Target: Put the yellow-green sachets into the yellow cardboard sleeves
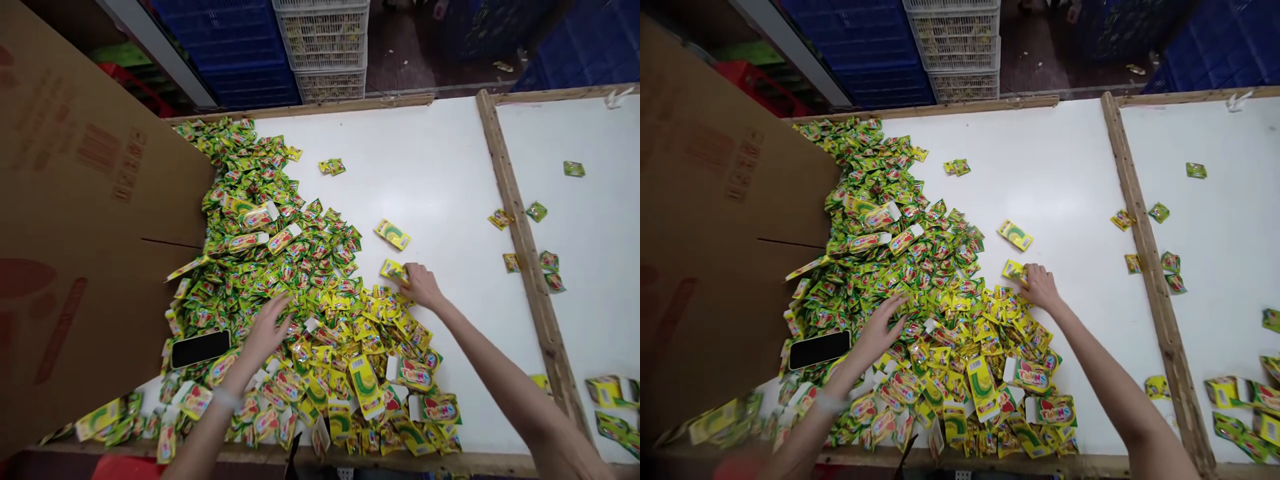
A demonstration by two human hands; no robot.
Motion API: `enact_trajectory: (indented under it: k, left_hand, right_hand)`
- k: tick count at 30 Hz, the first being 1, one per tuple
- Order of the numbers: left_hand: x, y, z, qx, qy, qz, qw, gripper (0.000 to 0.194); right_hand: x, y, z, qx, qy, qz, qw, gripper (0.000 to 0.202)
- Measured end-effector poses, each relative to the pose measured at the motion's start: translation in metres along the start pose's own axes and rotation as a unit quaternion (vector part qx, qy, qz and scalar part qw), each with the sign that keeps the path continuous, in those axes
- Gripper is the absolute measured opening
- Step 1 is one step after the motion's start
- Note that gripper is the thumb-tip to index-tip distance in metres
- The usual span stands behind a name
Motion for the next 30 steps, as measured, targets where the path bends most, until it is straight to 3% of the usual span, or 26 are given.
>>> enact_trajectory:
  k: [3, 5, 7, 10, 13, 17, 20, 23, 25, 27, 30]
  left_hand:
    - [0.119, 0.006, -0.104, 0.029, 0.175, 0.016, 0.984, 0.054]
    - [0.193, 0.022, -0.162, 0.090, 0.239, 0.026, 0.967, 0.069]
    - [0.248, 0.046, -0.210, 0.150, 0.297, 0.041, 0.942, 0.081]
    - [0.292, 0.080, -0.251, 0.211, 0.321, 0.063, 0.921, 0.078]
    - [0.299, 0.094, -0.255, 0.221, 0.278, 0.054, 0.933, 0.061]
    - [0.267, 0.085, -0.227, 0.208, 0.252, 0.055, 0.944, 0.056]
    - [0.215, 0.055, -0.198, 0.185, 0.263, 0.022, 0.947, 0.050]
    - [0.133, 0.012, -0.160, 0.123, 0.276, -0.062, 0.951, 0.048]
    - [0.068, -0.009, -0.124, 0.080, 0.255, -0.090, 0.959, 0.053]
    - [0.003, -0.014, -0.082, 0.063, 0.221, -0.071, 0.970, 0.057]
    - [-0.083, 0.006, -0.017, 0.044, 0.149, -0.006, 0.988, 0.070]
  right_hand:
    - [-0.020, 0.017, 0.002, 0.038, 0.068, -0.023, 0.997, 0.077]
    - [-0.028, 0.022, -0.012, 0.073, 0.107, -0.031, 0.991, 0.078]
    - [-0.034, 0.027, -0.033, 0.094, 0.130, -0.026, 0.987, 0.071]
    - [-0.053, 0.041, -0.065, 0.120, 0.152, -0.002, 0.981, 0.055]
    - [-0.084, 0.061, -0.076, 0.141, 0.144, 0.014, 0.979, 0.045]
    - [-0.115, 0.081, -0.059, 0.168, 0.116, -0.003, 0.979, 0.055]
    - [-0.122, 0.084, -0.048, 0.187, 0.127, -0.028, 0.974, 0.064]
    - [-0.122, 0.082, -0.045, 0.205, 0.153, -0.042, 0.966, 0.060]
    - [-0.126, 0.078, -0.044, 0.220, 0.164, -0.047, 0.960, 0.054]
    - [-0.134, 0.072, -0.041, 0.234, 0.167, -0.057, 0.956, 0.052]
    - [-0.156, 0.059, -0.022, 0.252, 0.161, -0.085, 0.951, 0.052]
Point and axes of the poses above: each hand's wrist, its own x-axis towards the middle knuckle, its own y-axis out of the palm, z = x × y, the point moved 6 cm from there along x, towards the middle knuckle, and after that the axes turned 8 degrees about z, right-handed, at the moved point
